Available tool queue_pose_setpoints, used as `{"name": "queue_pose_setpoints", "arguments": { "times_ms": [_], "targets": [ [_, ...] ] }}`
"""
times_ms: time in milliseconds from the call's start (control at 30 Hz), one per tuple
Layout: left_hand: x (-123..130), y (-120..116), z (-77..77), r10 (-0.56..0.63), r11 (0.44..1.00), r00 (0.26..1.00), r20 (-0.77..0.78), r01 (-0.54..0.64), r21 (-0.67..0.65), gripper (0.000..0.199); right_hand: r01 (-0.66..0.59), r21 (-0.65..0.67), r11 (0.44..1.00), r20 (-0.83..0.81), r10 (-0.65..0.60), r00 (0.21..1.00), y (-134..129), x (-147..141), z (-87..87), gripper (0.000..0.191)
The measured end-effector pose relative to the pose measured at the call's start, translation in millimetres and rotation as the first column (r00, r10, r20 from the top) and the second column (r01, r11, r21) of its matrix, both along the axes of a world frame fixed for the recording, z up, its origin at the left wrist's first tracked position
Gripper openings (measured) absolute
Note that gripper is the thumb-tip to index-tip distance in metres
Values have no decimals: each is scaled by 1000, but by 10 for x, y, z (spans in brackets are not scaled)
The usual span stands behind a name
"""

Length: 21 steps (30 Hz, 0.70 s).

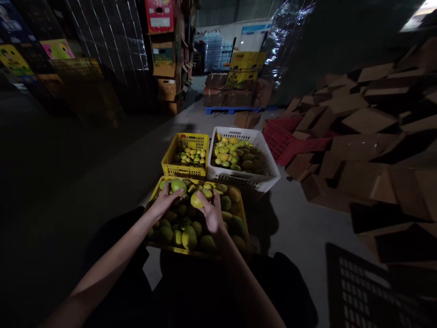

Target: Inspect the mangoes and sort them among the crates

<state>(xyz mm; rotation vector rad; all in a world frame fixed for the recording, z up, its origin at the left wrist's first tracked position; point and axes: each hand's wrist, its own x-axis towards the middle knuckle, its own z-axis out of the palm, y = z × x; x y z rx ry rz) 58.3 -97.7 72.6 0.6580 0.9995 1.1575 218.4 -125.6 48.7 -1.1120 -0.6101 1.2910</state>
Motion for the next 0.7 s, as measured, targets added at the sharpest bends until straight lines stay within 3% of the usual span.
{"name": "queue_pose_setpoints", "arguments": {
  "times_ms": [100, 167, 333, 567, 700],
  "targets": [
    [-84, 12, -14, -32, 954, 988, -149, 74, 291, 49, 42, 224, 974, 414, -134, 900, -31, 51, 50, 47],
    [-140, 22, -24, -39, 915, 978, -206, 118, 386, 52, -3, 330, 944, 551, -190, 813, -59, 92, 97, 45],
    [-145, 4, -41, 42, 854, 958, -282, 113, 509, 52, 41, 464, 885, 549, -323, 771, -114, 101, 87, 49],
    [-107, 12, -59, -52, 853, 953, -298, 198, 484, 58, -145, 639, 755, 675, -461, 576, -16, 147, -101, 51],
    [-152, 27, -81, -67, 845, 958, -280, 204, 495, 48, -117, 605, 788, 672, -427, 605, -32, 177, -6, 51]
  ]
}}
